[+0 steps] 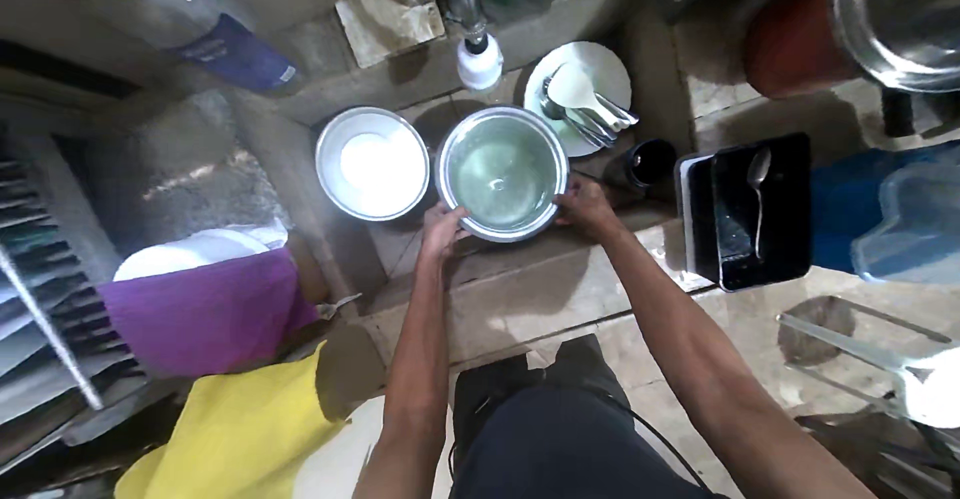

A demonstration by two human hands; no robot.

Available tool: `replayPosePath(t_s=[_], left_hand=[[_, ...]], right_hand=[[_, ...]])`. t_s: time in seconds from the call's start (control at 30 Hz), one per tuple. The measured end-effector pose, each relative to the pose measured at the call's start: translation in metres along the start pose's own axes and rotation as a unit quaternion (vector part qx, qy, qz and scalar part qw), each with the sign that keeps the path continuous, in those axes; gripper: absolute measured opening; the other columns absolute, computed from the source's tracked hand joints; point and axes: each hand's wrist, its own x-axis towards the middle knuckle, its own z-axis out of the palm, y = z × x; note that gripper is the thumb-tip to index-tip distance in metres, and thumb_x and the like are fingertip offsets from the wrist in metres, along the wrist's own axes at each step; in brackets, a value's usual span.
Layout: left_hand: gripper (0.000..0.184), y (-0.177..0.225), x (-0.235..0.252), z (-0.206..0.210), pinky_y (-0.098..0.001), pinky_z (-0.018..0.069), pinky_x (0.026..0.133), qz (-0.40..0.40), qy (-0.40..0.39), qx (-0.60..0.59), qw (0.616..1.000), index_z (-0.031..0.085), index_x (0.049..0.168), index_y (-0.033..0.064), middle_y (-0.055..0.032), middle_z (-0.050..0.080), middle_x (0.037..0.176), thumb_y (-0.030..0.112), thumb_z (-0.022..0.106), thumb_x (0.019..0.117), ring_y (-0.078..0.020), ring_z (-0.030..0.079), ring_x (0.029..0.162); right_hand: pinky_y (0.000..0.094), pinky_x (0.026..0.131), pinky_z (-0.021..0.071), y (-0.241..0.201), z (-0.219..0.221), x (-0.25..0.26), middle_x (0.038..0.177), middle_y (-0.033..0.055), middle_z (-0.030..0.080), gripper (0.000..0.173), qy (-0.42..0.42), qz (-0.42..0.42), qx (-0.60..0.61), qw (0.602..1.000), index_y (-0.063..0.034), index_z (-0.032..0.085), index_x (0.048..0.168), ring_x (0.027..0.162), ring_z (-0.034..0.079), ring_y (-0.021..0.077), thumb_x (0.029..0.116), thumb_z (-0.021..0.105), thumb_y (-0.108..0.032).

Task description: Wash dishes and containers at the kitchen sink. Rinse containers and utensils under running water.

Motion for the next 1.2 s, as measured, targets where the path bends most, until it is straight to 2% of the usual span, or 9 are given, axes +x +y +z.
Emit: replayPosePath(t_s=[0.13,0.4,0.57,0.7,0.77,0.9,0.97,1.03,1.2], left_hand=[[0.032,0.014,-0.016,0.0,-0.0386,0.0635,0.067,0.02,-0.007,-0.004,1.0,0.06,0.122,0.0012,-0.0144,0.07,0.099,0.003,0.069,0.0908,-0.0226,0.072,0.077],[0.03,0.026,-0.077,-0.005,-0.0359,0.0631,0.067,0.019,-0.006,-0.024,1.0,0.058,0.123,0.0016,-0.0137,0.07,0.1,0.006,0.067,0.0939,-0.0215,0.072,0.078],[0.031,0.019,-0.123,-0.019,-0.0351,0.0628,0.067,0.012,0.023,-0.04,0.999,0.06,0.124,0.0022,-0.0134,0.07,0.099,0.008,0.067,0.0951,-0.0209,0.071,0.079],[0.031,-0.002,-0.162,-0.041,-0.0344,0.0617,0.067,0.017,0.06,-0.064,0.996,0.059,0.121,0.0012,-0.012,0.069,0.097,0.012,0.069,0.0934,-0.0189,0.07,0.077],[0.033,-0.017,-0.188,-0.046,-0.0313,0.0602,0.065,0.013,0.075,-0.073,0.994,0.058,0.122,0.0069,-0.0069,0.069,0.095,0.015,0.07,0.0925,-0.0147,0.068,0.073],[0.026,-0.036,-0.224,-0.057,-0.0303,0.0608,0.059,0.019,0.136,-0.117,0.983,0.053,0.122,0.0058,-0.0062,0.067,0.089,0.007,0.062,0.0975,-0.014,0.067,0.066],[0.027,-0.048,-0.24,-0.065,-0.0316,0.0626,0.06,0.027,0.15,-0.135,0.979,0.051,0.125,0.004,-0.0075,0.068,0.091,0.006,0.059,0.0992,-0.0159,0.07,0.069],[0.026,-0.059,-0.254,-0.069,-0.032,0.0627,0.058,0.028,0.168,-0.153,0.973,0.051,0.123,0.003,-0.0079,0.068,0.09,0.004,0.059,0.0986,-0.0168,0.07,0.068],[0.021,-0.085,-0.28,-0.071,-0.0299,0.0618,0.053,0.043,0.184,-0.183,0.965,0.051,0.12,0.005,-0.0059,0.07,0.085,0.001,0.055,0.0993,-0.0144,0.07,0.064]], right_hand=[[0.0501,0.073,0.0641,-0.007,-0.01,-0.014,0.106,0.0198,0.062,0.047,-0.005,-0.02,0.06,0.998,0.001,0.049,0.135,0.084,0.071,0.0312,0.0939,0.071,-0.007],[0.0456,0.068,0.0647,-0.038,-0.033,-0.067,0.098,0.0133,0.065,0.041,-0.027,-0.076,0.036,0.996,-0.0015,0.053,0.128,0.077,0.072,0.0256,0.0931,0.073,-0.008],[0.0418,0.066,0.0647,-0.047,-0.03,-0.097,0.095,0.01,0.066,0.042,-0.06,-0.107,0.022,0.992,-0.0019,0.053,0.132,0.075,0.071,0.0215,0.0943,0.072,-0.009],[0.0404,0.063,0.0639,-0.053,-0.015,-0.119,0.097,0.0108,0.068,0.042,-0.095,-0.129,0.026,0.987,-0.0019,0.053,0.133,0.074,0.071,0.0218,0.095,0.07,-0.008],[0.0405,0.063,0.0641,-0.048,-0.014,-0.128,0.101,0.0123,0.069,0.043,-0.117,-0.144,0.029,0.982,-0.0015,0.054,0.135,0.076,0.071,0.0223,0.0957,0.07,-0.009],[0.0457,0.078,0.0645,-0.034,-0.016,-0.148,0.116,0.0149,0.069,0.049,-0.181,-0.175,0.038,0.967,-0.0031,0.049,0.145,0.093,0.073,0.0265,0.0997,0.065,-0.01],[0.0463,0.08,0.0646,-0.013,-0.029,-0.163,0.122,0.0131,0.069,0.048,-0.147,-0.198,0.044,0.968,-0.0079,0.049,0.146,0.097,0.073,0.0274,0.1008,0.065,-0.016],[0.044,0.075,0.0639,0.022,-0.056,-0.181,0.12,0.0096,0.069,0.042,-0.075,-0.177,0.093,0.977,-0.0165,0.052,0.143,0.093,0.073,0.0255,0.1037,0.061,-0.029],[0.0453,0.063,0.0631,0.109,-0.133,-0.206,0.089,0.0106,0.069,0.046,0.164,-0.017,0.256,0.953,-0.0028,0.059,0.118,0.075,0.072,0.0275,0.1079,0.046,-0.046]])
